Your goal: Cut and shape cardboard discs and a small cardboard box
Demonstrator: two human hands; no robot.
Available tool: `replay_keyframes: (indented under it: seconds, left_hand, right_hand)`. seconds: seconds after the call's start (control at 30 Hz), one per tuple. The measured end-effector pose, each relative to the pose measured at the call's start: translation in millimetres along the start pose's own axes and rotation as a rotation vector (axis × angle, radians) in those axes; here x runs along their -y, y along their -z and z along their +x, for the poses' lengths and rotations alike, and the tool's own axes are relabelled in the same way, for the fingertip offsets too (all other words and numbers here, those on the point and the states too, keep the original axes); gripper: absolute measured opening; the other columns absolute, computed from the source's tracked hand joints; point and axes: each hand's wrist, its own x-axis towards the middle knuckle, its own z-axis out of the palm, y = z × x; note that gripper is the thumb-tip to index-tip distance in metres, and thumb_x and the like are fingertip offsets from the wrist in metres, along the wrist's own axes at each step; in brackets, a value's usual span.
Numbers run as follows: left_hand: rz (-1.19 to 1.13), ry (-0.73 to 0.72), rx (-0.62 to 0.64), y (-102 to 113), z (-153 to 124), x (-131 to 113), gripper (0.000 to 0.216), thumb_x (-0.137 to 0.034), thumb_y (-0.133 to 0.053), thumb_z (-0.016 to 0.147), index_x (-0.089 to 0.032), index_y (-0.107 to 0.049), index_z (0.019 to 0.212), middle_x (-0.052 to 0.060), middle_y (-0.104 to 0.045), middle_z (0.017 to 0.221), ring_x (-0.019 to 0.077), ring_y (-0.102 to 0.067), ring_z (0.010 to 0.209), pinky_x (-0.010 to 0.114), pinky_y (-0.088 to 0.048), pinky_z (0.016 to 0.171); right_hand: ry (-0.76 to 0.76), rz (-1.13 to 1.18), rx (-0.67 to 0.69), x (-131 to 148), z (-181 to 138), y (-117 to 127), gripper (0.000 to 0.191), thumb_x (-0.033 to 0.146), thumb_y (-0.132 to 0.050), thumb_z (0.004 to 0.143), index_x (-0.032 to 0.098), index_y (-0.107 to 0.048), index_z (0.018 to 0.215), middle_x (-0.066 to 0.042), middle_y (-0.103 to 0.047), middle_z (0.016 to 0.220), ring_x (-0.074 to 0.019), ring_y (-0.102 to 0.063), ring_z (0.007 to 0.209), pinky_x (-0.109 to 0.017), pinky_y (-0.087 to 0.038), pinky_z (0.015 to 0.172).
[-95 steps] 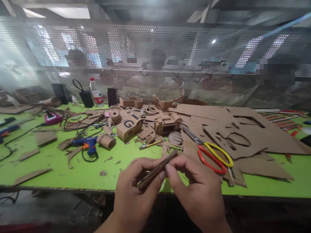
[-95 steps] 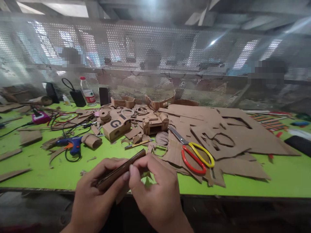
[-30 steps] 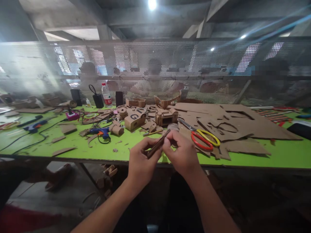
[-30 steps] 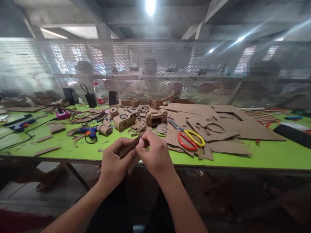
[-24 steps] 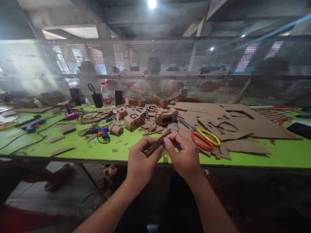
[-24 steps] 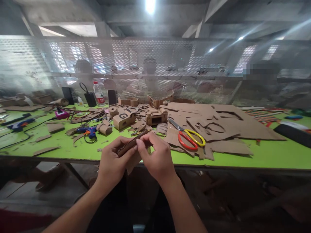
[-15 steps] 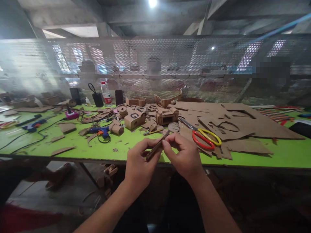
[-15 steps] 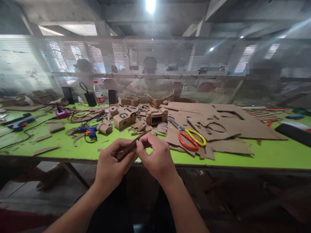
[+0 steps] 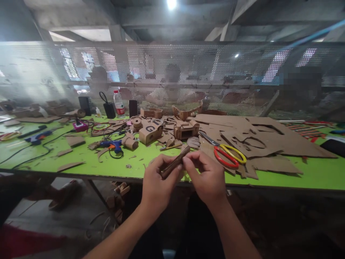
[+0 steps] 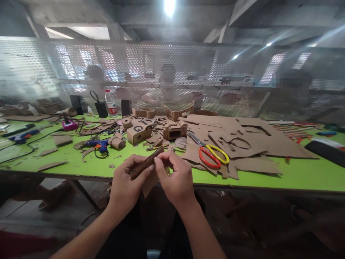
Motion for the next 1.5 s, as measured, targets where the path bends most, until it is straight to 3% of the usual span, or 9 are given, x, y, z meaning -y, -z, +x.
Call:
replay_keyframes:
  seconds: [0.33, 0.53, 1.07, 1.27, 1.5]
  left_hand:
    - [-0.016, -0.060, 0.005, 1, -7, 4, 0.006, -0.017, -0.068, 0.077, -0.019, -0.071, 0.082, 0.002, -0.076, 0.080, 0.0174, -0.074, 0.076, 0.022, -0.058, 0.064]
    - [-0.015, -0.086, -0.001, 2, -10, -1, 0.005, -0.015, -0.069, 0.077, -0.020, -0.070, 0.080, 0.000, -0.075, 0.077, 0.0152, -0.073, 0.074, 0.020, -0.059, 0.066]
    - [-0.024, -0.132, -0.026, -1, -14, 11, 0.011, -0.011, -0.065, 0.075, -0.020, -0.069, 0.080, 0.002, -0.077, 0.082, 0.0173, -0.074, 0.080, 0.024, -0.060, 0.070]
    - [-0.019, -0.116, -0.151, -3, -10, 6, 0.007, -0.015, -0.068, 0.076, -0.020, -0.065, 0.075, 0.001, -0.073, 0.075, 0.0156, -0.071, 0.073, 0.023, -0.058, 0.065]
    - [0.048, -0.288, -0.149, -3, -12, 13, 0.013, -0.010, -0.064, 0.081, -0.022, -0.063, 0.086, 0.001, -0.072, 0.087, 0.0157, -0.072, 0.086, 0.024, -0.059, 0.071]
  right_hand:
    - [-0.062, 0.096, 0.086, 1, 2, 3, 0.014, 0.023, -0.062, 0.088, 0.021, -0.061, 0.074, 0.003, -0.064, 0.065, -0.0109, -0.061, 0.057, -0.020, -0.048, 0.054]
    - [-0.051, 0.086, 0.084, 3, 2, 4, 0.013, 0.022, -0.062, 0.086, 0.021, -0.060, 0.073, 0.004, -0.062, 0.063, -0.0108, -0.059, 0.054, -0.020, -0.047, 0.051]
    - [-0.056, -0.047, -0.106, -5, -6, -15, 0.015, 0.016, -0.057, 0.072, 0.023, -0.046, 0.065, 0.008, -0.044, 0.056, -0.0099, -0.043, 0.050, -0.023, -0.039, 0.052]
    - [-0.106, 0.077, -0.087, 5, -13, -13, 0.005, 0.022, -0.061, 0.086, 0.021, -0.066, 0.087, 0.000, -0.071, 0.076, -0.0149, -0.069, 0.066, -0.025, -0.057, 0.062]
    - [-0.110, 0.049, -0.158, 18, -17, -18, 0.005, 0.021, -0.067, 0.086, 0.022, -0.073, 0.085, -0.003, -0.076, 0.082, -0.0195, -0.073, 0.076, -0.032, -0.060, 0.072]
